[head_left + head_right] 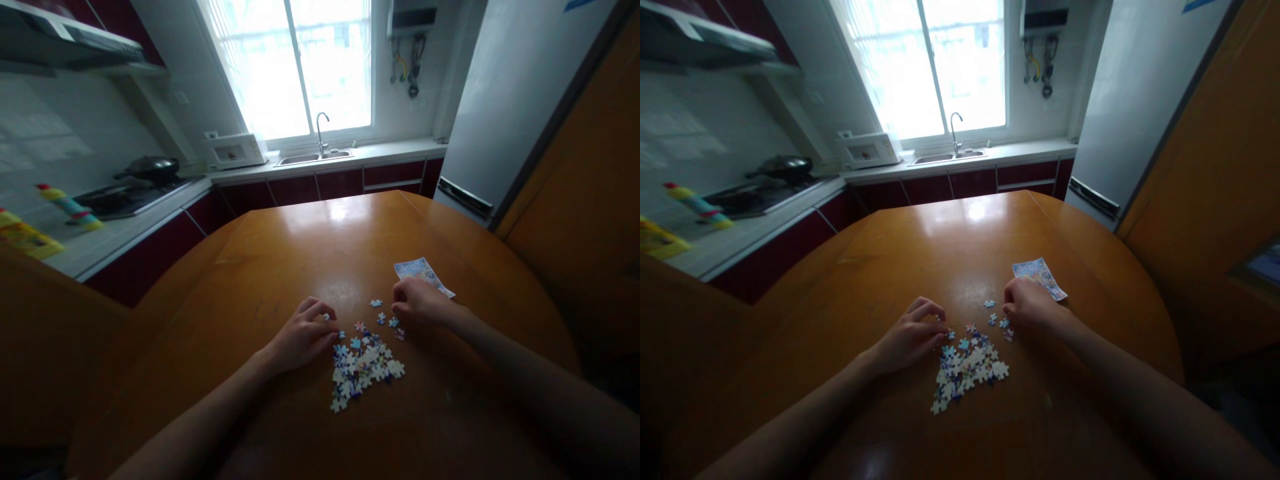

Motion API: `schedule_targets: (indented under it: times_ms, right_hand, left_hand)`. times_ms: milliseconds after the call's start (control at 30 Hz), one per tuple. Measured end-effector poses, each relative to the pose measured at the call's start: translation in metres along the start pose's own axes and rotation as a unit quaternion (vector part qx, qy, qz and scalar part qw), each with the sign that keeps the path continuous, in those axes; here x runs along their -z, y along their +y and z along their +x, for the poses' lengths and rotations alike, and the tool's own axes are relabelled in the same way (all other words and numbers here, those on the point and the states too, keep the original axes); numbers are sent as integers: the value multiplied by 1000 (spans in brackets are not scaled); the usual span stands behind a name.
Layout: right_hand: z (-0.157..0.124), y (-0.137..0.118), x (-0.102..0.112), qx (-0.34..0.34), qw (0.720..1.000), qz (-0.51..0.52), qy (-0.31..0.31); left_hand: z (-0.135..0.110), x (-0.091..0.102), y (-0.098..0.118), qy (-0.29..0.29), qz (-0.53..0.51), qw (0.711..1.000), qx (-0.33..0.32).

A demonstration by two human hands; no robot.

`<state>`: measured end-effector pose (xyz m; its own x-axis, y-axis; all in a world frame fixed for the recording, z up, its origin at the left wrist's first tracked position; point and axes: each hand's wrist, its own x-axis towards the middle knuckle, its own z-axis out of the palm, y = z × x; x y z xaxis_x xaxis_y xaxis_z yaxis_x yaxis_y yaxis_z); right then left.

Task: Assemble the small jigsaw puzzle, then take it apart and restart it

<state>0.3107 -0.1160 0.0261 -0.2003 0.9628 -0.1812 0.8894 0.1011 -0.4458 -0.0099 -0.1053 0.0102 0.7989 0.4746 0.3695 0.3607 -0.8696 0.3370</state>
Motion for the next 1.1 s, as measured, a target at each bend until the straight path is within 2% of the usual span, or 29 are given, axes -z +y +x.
schedule_targets:
  times_ms: [100, 233, 300, 400, 467, 633, 767, 967, 1100]
  right_hand:
    - [1, 1, -6, 7, 999, -19, -26]
    - [-3, -8, -8, 14, 999, -34, 7]
    - [-10, -16, -5, 53, 998, -36, 6]
    - [-26, -31, -2, 163, 984, -23, -61]
    - [-35, -40, -2, 196, 976, -29, -96]
    - [-42, -49, -5, 209, 971, -56, -103]
    - [-41, -49, -5, 214, 969, -63, -110]
    - [-42, -48, -4, 262, 956, -29, -128]
    - [-44, -47, 4, 265, 957, 7, -117]
  left_hand:
    - [0, 3, 1, -15, -4, 1000, -6]
    - [0, 4, 1, -26, -21, 999, -24]
    - [0, 3, 2, -40, -28, 998, -35]
    - [-1, 2, 2, -60, -34, 996, -48]
    - [-2, 2, 0, -62, -40, 996, -47]
    - [-3, 3, -5, -60, -61, 995, -42]
    - [-1, 5, -1, -76, -73, 993, -47]
    - [-1, 2, 1, -78, -72, 994, -38]
    - [-3, 0, -4, -52, -52, 996, -43]
